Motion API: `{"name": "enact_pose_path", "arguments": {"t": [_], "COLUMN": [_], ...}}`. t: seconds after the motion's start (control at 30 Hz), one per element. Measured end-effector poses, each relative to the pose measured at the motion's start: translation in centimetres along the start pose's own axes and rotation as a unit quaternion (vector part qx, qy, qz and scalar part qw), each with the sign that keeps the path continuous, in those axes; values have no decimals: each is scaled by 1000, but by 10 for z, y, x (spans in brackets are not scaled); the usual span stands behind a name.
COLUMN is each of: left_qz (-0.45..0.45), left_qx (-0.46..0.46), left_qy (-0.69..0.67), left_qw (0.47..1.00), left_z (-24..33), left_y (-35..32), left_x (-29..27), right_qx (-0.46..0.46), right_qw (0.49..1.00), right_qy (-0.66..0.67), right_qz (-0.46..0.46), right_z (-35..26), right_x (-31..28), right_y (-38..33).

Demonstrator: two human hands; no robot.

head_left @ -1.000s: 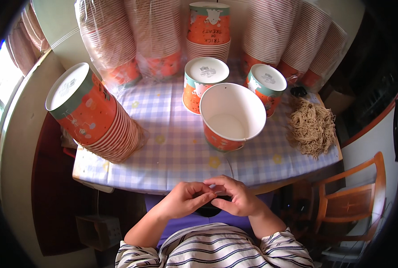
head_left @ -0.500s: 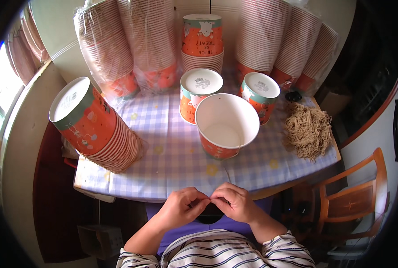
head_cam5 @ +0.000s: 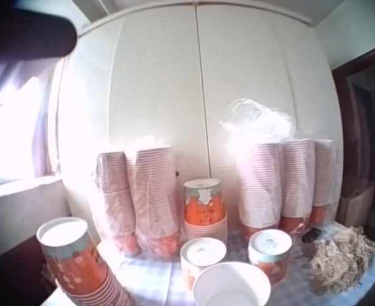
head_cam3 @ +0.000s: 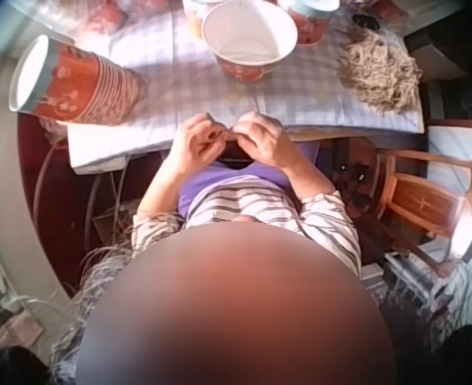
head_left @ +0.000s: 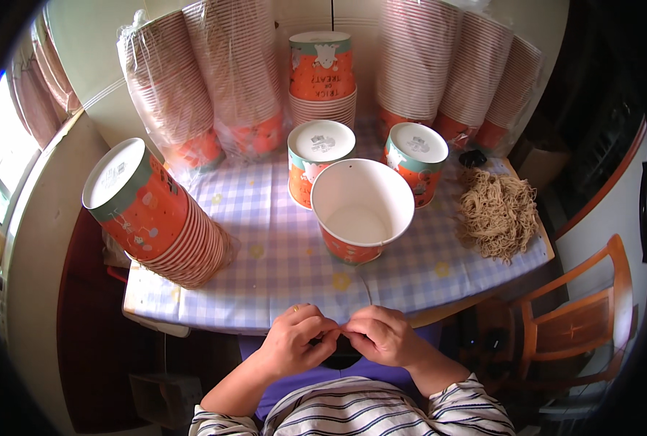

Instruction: Thread string through holes in paper buckets to create handles for packaging.

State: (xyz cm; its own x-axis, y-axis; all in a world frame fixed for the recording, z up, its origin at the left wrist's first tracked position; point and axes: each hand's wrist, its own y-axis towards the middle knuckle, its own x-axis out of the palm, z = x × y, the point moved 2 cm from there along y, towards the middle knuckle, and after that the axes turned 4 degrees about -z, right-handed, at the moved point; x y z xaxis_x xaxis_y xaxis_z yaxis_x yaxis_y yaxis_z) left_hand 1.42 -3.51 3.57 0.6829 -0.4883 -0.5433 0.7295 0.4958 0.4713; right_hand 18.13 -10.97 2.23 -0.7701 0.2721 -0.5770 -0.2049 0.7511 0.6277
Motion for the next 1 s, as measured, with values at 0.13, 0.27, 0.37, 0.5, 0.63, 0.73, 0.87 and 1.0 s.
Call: {"name": "enact_pose_path", "arguments": {"t": [0.13, 0.27, 0.37, 0.5, 0.63, 0.73, 0.87, 1.0], "left_qz": [6, -49, -7, 97, 88, 34, -1, -18], "left_qx": [59, 83, 36, -86, -47, -231, -300, -386], "left_qy": [40, 82, 83, 194, 272, 110, -147, -379], "left_qw": [997, 992, 996, 972, 957, 966, 943, 841], "left_z": [5, 9, -3, -38, -100, -92, -69, -43], "left_y": [7, 31, 71, 141, 165, 163, 126, 72], "left_x": [-4, -18, -41, -54, -54, -50, -33, -23], "right_qx": [-19, -23, 25, 65, 60, 105, 152, 205], "right_qw": [1000, 1000, 999, 988, 981, 963, 966, 973], "right_qy": [-7, 5, 37, 99, 110, 184, 153, 104], "right_qz": [-4, 3, 20, 101, 148, 167, 140, 5], "right_z": [1, 5, 6, 8, 18, 25, 31, 48], "right_x": [-3, -15, -39, -82, -125, -157, -187, -149], "right_y": [4, 16, 32, 45, 64, 80, 107, 131]}}
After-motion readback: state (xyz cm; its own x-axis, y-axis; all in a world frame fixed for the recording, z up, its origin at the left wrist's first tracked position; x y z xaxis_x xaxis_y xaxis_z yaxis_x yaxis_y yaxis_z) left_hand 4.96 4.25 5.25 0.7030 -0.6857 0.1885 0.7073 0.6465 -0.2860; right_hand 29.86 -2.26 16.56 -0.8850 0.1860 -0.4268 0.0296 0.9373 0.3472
